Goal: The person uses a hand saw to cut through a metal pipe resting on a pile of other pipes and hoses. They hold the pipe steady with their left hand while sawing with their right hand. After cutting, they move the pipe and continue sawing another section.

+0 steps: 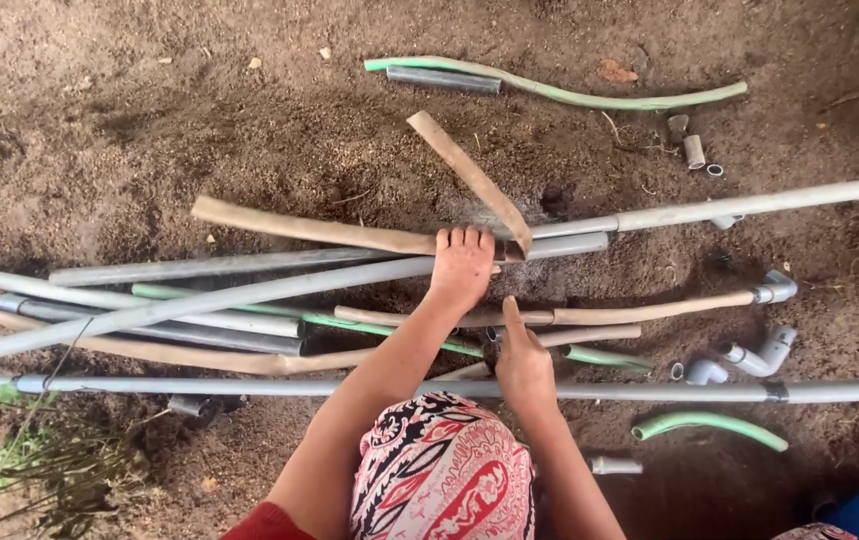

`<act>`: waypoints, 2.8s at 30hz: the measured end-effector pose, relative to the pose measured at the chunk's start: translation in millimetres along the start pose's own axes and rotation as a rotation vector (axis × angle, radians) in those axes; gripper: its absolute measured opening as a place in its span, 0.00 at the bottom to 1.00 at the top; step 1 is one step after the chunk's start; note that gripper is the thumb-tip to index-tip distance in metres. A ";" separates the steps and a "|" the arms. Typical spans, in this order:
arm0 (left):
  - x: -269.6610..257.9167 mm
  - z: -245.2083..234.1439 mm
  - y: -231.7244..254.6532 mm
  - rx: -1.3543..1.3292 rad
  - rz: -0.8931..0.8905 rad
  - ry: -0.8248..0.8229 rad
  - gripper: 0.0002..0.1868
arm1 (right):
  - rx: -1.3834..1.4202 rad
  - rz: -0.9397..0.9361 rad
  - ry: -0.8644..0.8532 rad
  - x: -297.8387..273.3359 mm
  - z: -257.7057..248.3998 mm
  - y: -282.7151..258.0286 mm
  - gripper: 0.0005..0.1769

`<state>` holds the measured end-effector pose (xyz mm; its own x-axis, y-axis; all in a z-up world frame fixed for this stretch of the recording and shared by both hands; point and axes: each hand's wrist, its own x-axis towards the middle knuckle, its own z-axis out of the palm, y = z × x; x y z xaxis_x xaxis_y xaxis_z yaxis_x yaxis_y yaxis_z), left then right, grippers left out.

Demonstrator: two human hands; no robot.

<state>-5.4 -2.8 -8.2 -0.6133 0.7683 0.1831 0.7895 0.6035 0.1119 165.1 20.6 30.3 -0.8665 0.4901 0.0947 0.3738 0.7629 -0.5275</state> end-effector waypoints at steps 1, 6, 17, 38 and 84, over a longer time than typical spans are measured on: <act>2.4 3.1 -0.3 -0.001 0.003 0.056 0.18 | -0.017 -0.038 0.054 5.8 8.8 5.7 0.26; -2.7 -7.6 5.0 0.020 -0.034 -0.060 0.19 | -0.235 -0.198 0.073 25.5 7.8 17.3 0.27; 4.0 17.0 2.9 0.017 -0.005 -0.080 0.21 | -0.104 -0.137 0.050 13.2 -19.8 4.1 0.26; 1.7 -32.6 8.4 0.005 -0.045 -0.342 0.20 | -0.153 0.019 0.064 -46.7 -14.7 1.5 0.29; 69.4 -245.0 217.7 -0.078 0.273 -0.457 0.11 | 0.016 -0.026 0.247 -100.7 -284.3 88.2 0.32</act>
<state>129.8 129.7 268.2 -0.3202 0.9198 -0.2266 0.9104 0.3649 0.1947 379.3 158.4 214.3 -0.7678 0.5599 0.3115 0.3450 0.7709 -0.5354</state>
